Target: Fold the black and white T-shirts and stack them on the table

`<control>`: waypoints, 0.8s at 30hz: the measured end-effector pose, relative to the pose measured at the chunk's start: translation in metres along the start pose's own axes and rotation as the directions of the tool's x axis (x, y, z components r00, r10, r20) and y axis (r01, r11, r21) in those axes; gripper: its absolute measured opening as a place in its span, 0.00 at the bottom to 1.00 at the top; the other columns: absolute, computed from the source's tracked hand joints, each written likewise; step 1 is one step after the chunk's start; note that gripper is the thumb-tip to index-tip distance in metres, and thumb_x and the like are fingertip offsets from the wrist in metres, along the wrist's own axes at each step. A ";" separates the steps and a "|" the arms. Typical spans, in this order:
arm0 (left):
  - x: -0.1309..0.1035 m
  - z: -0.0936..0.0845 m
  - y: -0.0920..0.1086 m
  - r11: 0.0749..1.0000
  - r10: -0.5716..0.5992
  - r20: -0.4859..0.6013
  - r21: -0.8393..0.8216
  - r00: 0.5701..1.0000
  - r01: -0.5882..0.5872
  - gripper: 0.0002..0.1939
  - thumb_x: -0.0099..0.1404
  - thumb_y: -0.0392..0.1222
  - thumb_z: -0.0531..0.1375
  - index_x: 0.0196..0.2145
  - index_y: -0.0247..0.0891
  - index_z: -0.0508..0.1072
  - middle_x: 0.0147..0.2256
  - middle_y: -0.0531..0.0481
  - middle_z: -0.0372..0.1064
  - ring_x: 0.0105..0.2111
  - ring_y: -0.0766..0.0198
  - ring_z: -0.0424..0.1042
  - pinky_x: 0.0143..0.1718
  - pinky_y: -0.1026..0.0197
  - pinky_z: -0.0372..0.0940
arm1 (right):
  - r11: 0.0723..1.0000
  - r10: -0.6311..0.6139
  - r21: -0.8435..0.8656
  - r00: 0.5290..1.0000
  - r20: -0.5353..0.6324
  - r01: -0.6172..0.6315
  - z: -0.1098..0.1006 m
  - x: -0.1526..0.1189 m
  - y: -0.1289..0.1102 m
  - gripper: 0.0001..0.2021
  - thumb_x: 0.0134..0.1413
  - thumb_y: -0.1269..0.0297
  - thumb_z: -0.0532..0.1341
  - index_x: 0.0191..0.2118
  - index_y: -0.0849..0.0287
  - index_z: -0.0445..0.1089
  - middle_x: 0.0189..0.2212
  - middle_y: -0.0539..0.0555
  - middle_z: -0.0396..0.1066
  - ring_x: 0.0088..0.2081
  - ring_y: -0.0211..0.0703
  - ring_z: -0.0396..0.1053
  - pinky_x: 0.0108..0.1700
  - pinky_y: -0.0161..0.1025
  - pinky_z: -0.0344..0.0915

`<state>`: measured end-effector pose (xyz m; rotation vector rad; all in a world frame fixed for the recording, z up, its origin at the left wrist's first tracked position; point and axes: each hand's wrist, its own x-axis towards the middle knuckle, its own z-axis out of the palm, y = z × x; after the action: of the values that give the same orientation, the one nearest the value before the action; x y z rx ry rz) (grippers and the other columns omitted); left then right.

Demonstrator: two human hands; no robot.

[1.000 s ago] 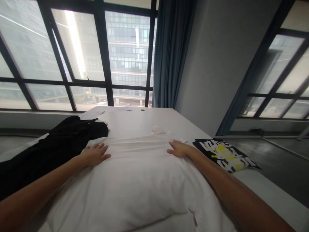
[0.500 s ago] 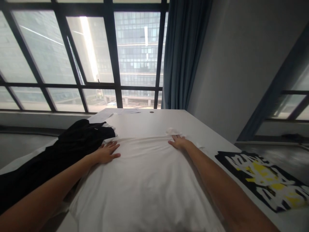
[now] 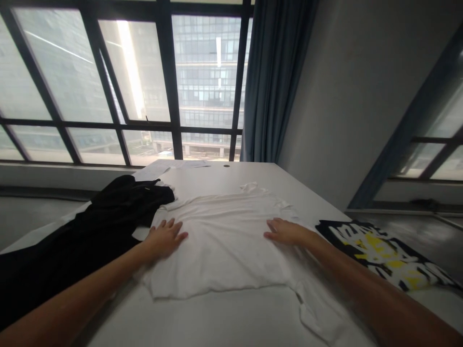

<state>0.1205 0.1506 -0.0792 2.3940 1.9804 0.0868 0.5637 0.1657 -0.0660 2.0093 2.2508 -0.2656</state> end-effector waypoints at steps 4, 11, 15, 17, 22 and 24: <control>0.009 -0.002 -0.010 0.999 -0.014 0.063 0.030 0.998 0.012 0.36 0.69 0.62 0.40 0.68 0.43 0.51 0.70 0.40 0.37 0.68 0.41 0.35 0.62 0.33 0.41 | 0.995 0.098 0.028 0.995 -0.031 -0.097 0.010 -0.038 -0.011 0.37 0.61 0.38 0.45 0.69 0.54 0.47 0.70 0.60 0.40 0.69 0.65 0.39 0.64 0.62 0.45; -0.013 -0.030 -0.014 0.982 0.185 0.032 0.019 0.982 -0.185 0.34 0.66 0.58 0.48 0.63 0.37 0.62 0.66 0.37 0.50 0.66 0.43 0.49 0.63 0.38 0.44 | 0.998 0.002 0.057 0.997 -0.073 0.002 -0.004 -0.086 -0.014 0.33 0.61 0.51 0.53 0.68 0.57 0.51 0.69 0.60 0.44 0.69 0.58 0.41 0.66 0.59 0.41; -0.066 -0.050 -0.017 0.917 0.370 0.039 -0.173 0.928 -0.358 0.30 0.55 0.64 0.59 0.47 0.41 0.76 0.51 0.41 0.69 0.51 0.49 0.68 0.54 0.54 0.61 | 0.980 -0.108 0.160 0.991 -0.074 0.119 -0.014 -0.119 0.030 0.25 0.46 0.63 0.63 0.53 0.58 0.72 0.52 0.60 0.72 0.54 0.53 0.68 0.56 0.43 0.62; -0.087 -0.056 -0.021 0.916 0.364 0.084 -0.216 0.928 -0.339 0.26 0.50 0.63 0.64 0.39 0.41 0.77 0.42 0.45 0.71 0.42 0.53 0.71 0.44 0.58 0.65 | 0.974 -0.058 0.213 0.996 -0.065 0.071 -0.015 -0.130 0.049 0.21 0.39 0.69 0.63 0.45 0.59 0.77 0.42 0.58 0.77 0.44 0.52 0.73 0.48 0.42 0.66; -0.111 -0.048 -0.036 0.908 0.326 0.072 -0.302 0.942 -0.291 0.19 0.52 0.55 0.63 0.37 0.39 0.76 0.32 0.51 0.68 0.33 0.59 0.69 0.35 0.62 0.63 | 0.969 0.038 0.243 0.999 -0.015 -0.033 -0.007 -0.143 0.070 0.27 0.30 0.78 0.58 0.43 0.59 0.77 0.41 0.58 0.77 0.44 0.52 0.73 0.46 0.41 0.67; -0.112 -0.042 -0.039 0.893 0.344 -0.011 -0.306 0.939 -0.330 0.18 0.58 0.55 0.58 0.36 0.39 0.76 0.33 0.49 0.69 0.33 0.60 0.69 0.37 0.62 0.64 | 0.979 0.075 0.194 0.997 -0.016 -0.071 -0.005 -0.146 0.069 0.34 0.29 0.79 0.58 0.50 0.58 0.75 0.47 0.60 0.75 0.48 0.54 0.72 0.49 0.43 0.66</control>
<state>0.0588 0.0475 -0.0426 2.4722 1.3883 0.3201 0.6496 0.0321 -0.0358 2.1947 2.2367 -0.4724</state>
